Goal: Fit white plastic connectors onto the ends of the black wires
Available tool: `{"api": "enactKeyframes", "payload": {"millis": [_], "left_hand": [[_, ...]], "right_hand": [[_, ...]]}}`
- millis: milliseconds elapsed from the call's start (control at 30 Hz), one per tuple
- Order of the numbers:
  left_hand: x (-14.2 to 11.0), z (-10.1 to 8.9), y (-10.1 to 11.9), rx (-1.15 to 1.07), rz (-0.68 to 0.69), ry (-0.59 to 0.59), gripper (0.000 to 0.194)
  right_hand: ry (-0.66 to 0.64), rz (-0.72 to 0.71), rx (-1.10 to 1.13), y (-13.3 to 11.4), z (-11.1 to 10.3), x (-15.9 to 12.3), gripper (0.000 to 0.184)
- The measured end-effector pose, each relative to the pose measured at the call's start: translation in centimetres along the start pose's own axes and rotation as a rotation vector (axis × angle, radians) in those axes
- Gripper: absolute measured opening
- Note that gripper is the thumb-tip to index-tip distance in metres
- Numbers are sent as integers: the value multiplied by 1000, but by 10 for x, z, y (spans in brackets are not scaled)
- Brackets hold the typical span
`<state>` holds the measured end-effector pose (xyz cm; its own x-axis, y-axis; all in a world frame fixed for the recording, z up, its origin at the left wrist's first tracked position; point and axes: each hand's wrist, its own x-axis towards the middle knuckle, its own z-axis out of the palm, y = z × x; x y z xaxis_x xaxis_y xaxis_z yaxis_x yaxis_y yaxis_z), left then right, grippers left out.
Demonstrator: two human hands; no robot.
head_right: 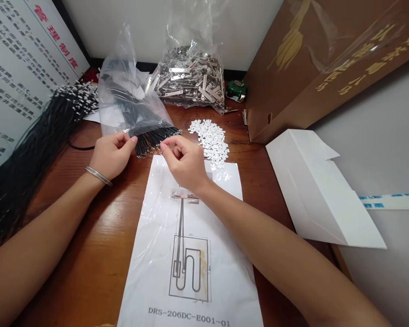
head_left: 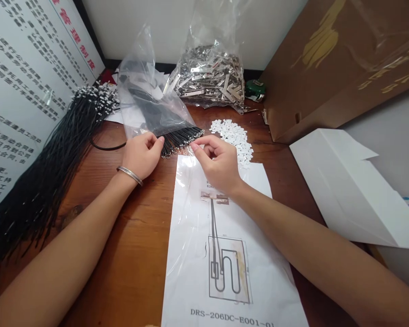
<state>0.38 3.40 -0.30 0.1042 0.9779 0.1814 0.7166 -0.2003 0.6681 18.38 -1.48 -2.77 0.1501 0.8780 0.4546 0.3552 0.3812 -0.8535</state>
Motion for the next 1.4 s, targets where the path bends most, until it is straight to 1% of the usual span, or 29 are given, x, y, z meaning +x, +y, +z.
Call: {"api": "enactKeyframes", "payload": {"millis": [33,100,167,267,400,567,633,733,900,1067,1267,1333,1400], "left_hand": [[-2,0,0,145,33,-4,32],[-5,-1,1,399,47,-50,35],[-6,-3,4,567,65,-126,43],[-8,-3,8,701,121,-199,48],[-7,-3,9,761,158,-242,42],[-3,-3,2,671,179,-227,41],[-1,-3,-1,595,181,-218,41],[1,-3,-3,469,165,-187,41],[1,-4,-2,335,132,-156,37],[1,-5,-3,201,129,-118,33],[0,-6,-2,146,96,-91,27],[0,-6,-1,114,93,-87,25],[0,-7,0,53,86,-83,25]], "right_hand": [[0,3,0,0,0,0,12],[-2,18,-10,0,0,0,13],[-17,47,-44,-1,0,1,13],[-64,93,-159,-1,0,2,11],[-189,86,-336,1,0,4,7],[-322,-20,-467,4,0,5,20],[-357,-40,-476,4,0,5,24],[-398,-61,-452,3,-1,5,25],[-419,-106,-419,4,-1,4,24],[-454,-226,-424,9,0,3,26],[-454,-362,-503,10,0,-1,35],[-473,-383,-528,8,-1,-1,37],[-511,-370,-560,5,-2,-2,40]]}}
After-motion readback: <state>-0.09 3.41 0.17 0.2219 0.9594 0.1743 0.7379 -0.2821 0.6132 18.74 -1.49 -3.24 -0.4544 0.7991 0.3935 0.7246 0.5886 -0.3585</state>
